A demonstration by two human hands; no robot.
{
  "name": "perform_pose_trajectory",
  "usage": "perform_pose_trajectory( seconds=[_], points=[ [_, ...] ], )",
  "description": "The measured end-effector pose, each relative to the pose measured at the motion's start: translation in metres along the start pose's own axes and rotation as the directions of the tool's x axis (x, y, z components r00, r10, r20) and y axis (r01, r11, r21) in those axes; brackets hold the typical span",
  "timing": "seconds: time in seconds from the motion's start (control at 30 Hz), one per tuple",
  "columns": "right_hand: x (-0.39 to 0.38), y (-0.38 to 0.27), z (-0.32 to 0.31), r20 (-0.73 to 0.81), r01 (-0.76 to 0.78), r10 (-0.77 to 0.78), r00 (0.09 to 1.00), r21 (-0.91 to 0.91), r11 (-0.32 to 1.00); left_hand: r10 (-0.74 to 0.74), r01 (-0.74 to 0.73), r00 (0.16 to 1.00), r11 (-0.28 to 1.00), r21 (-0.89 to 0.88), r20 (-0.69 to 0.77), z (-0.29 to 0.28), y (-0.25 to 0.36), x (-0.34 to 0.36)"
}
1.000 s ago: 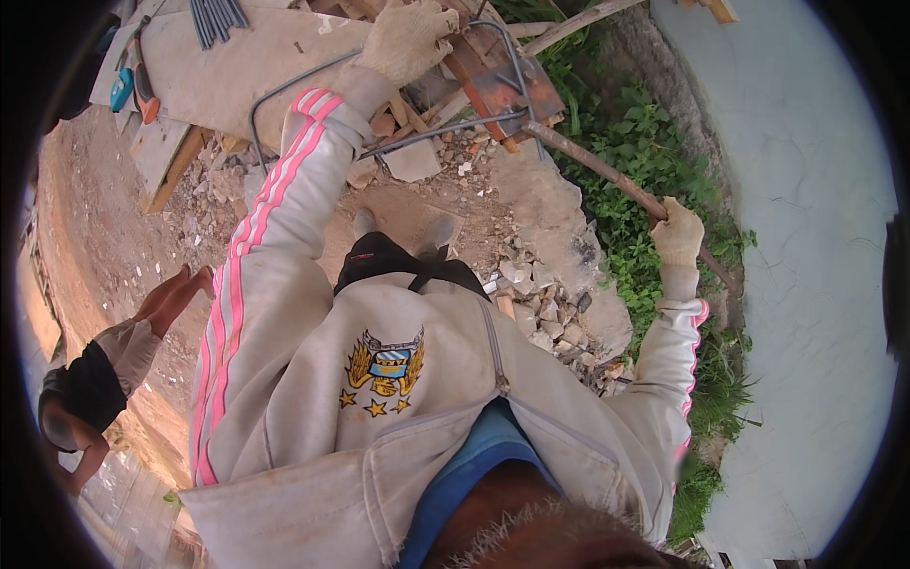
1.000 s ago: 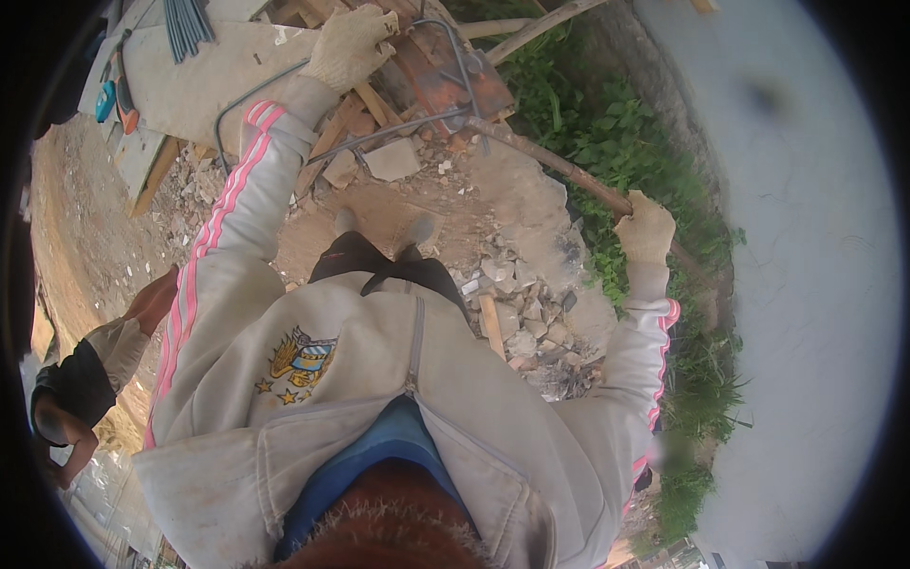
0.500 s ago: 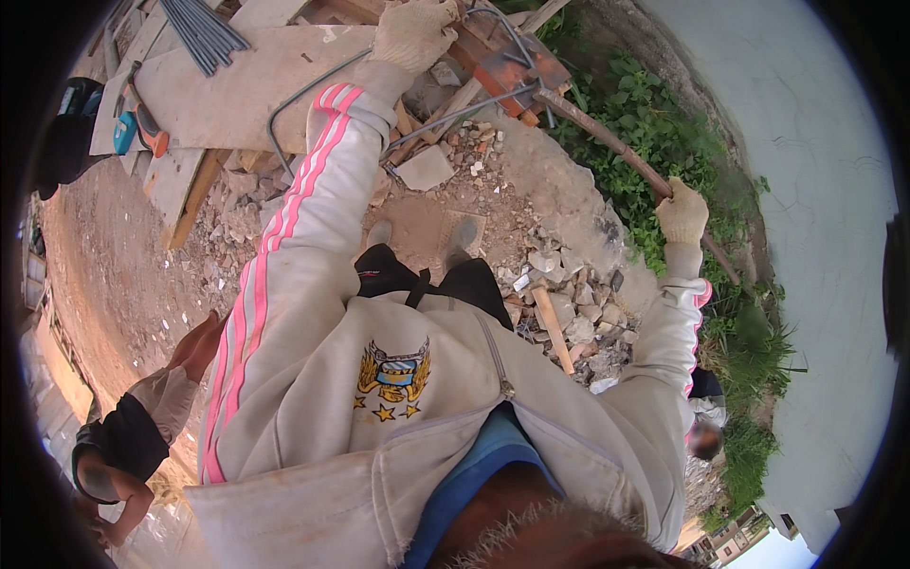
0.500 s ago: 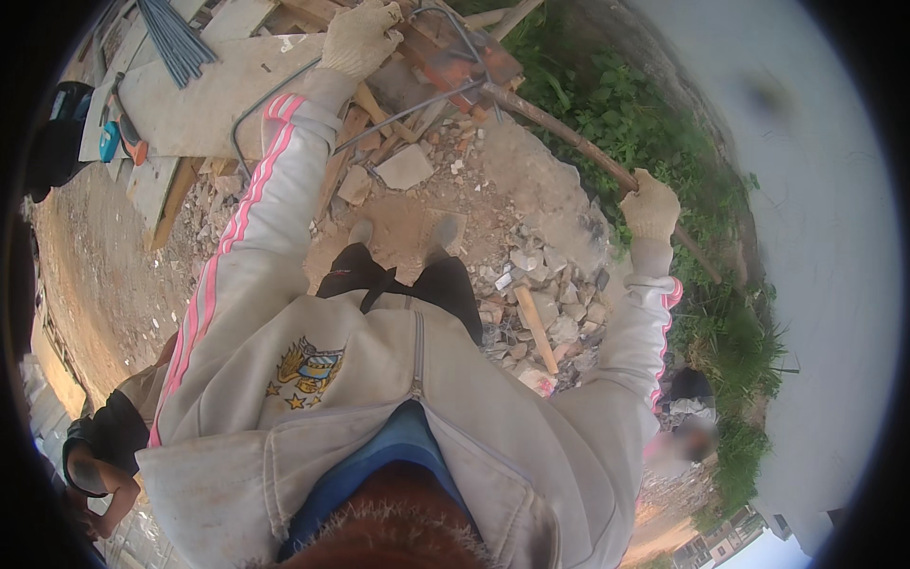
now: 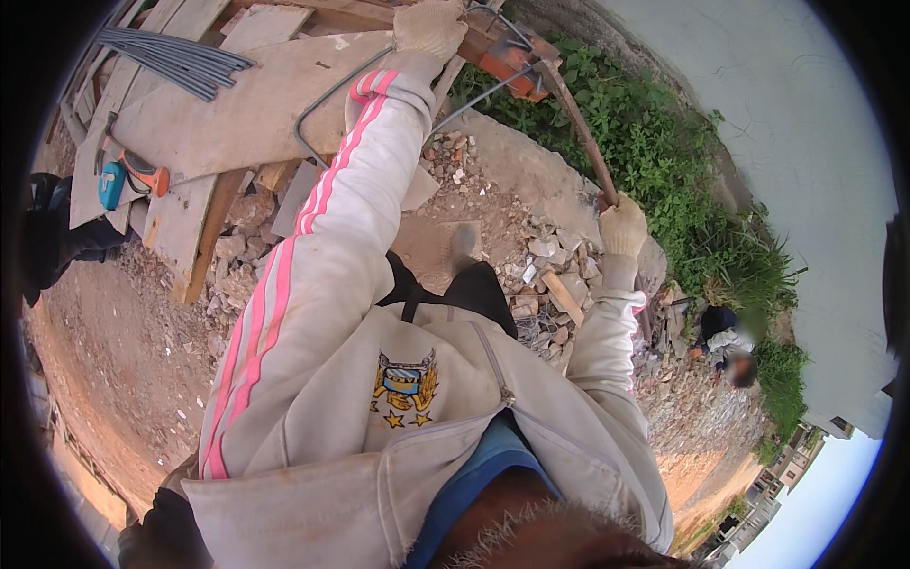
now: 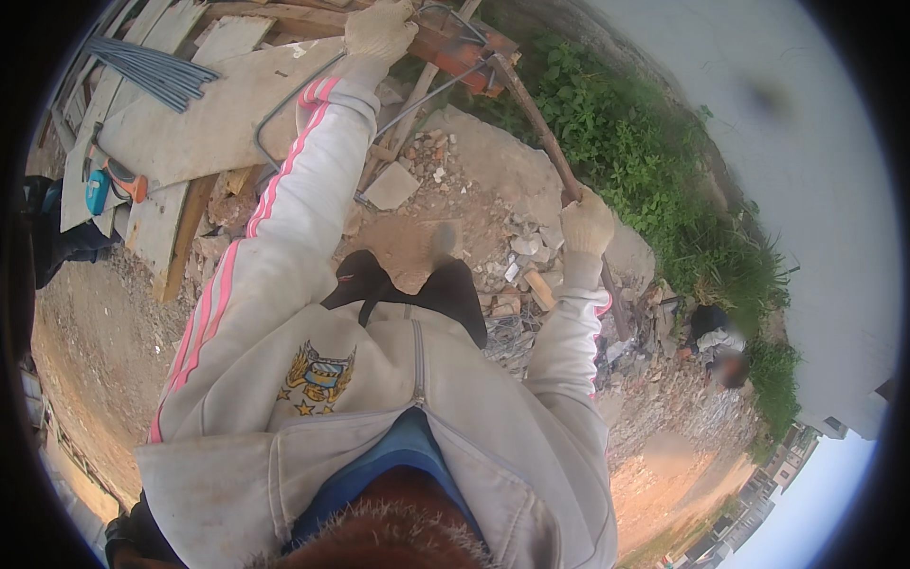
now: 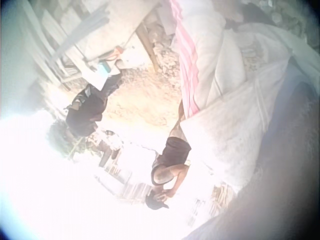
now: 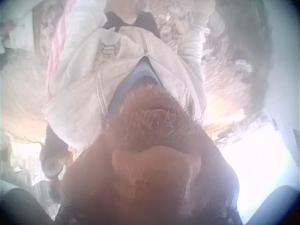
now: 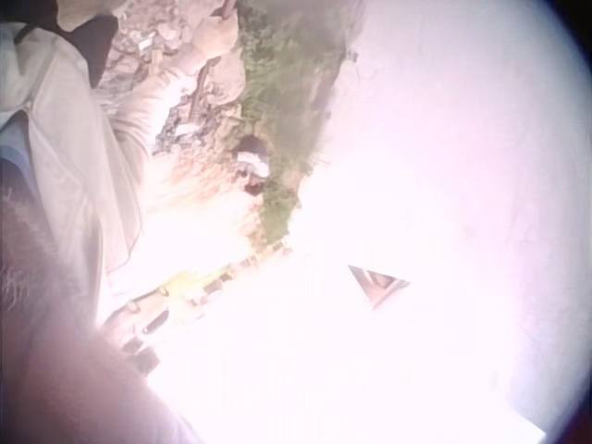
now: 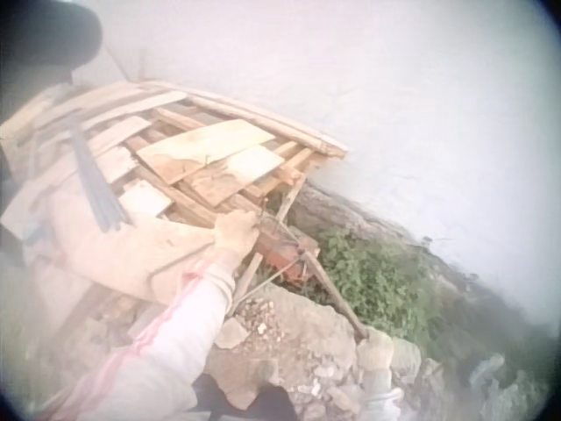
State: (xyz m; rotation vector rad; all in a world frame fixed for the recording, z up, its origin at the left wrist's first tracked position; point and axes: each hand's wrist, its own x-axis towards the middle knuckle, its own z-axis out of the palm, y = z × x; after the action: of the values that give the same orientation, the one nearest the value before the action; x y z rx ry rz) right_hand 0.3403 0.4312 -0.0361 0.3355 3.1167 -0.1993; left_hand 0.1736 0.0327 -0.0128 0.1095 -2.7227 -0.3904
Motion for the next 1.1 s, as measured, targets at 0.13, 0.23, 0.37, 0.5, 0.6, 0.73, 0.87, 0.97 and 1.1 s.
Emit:
perform_pose_trajectory(
  seconds=[0.13,0.23,0.37,0.5,0.6,0.73,0.87,0.97,1.1],
  points=[
    [-0.046,-0.037,-0.004,-0.007,-0.11,0.111,0.994,0.101,0.989,0.012,-0.014,0.999,0.998,-0.057,-0.039,-0.002,-0.002,0.0],
    [-0.088,-0.074,-0.003,-0.046,-0.146,0.15,0.988,0.092,0.985,-0.016,0.016,1.0,0.994,-0.113,0.002,-0.006,-0.004,0.0],
    [-0.143,-0.132,0.01,-0.104,-0.203,0.221,0.97,0.162,0.966,-0.08,0.079,0.997,0.989,-0.127,-0.005,-0.005,-0.003,0.001],
    [-0.156,-0.141,0.009,-0.178,-0.157,0.184,0.967,0.157,0.975,-0.041,0.05,0.998,0.978,-0.203,0.05,0.002,-0.007,0.007],
    [-0.158,-0.106,0.006,-0.074,-0.121,0.14,0.987,0.215,0.969,-0.049,0.066,0.994,0.98,-0.187,0.096,0.008,-0.01,0.011],
    [-0.198,-0.028,0.017,0.153,-0.243,0.192,0.97,0.512,0.824,-0.043,0.068,0.99,0.981,-0.183,0.136,0.011,-0.013,0.014],
    [-0.262,0.046,0.031,0.265,-0.346,0.233,0.936,0.551,0.759,-0.033,0.057,0.989,0.984,-0.171,0.141,0.013,-0.014,0.014],
    [-0.267,0.057,0.045,0.093,-0.218,0.197,0.976,0.436,0.873,-0.033,0.055,0.988,0.988,-0.141,0.153,0.015,-0.014,0.016],
    [-0.266,0.047,0.035,-0.119,-0.008,0.033,0.992,0.203,0.979,-0.008,0.022,0.994,0.991,-0.132,0.107,0.02,-0.015,0.016]
  ],
)
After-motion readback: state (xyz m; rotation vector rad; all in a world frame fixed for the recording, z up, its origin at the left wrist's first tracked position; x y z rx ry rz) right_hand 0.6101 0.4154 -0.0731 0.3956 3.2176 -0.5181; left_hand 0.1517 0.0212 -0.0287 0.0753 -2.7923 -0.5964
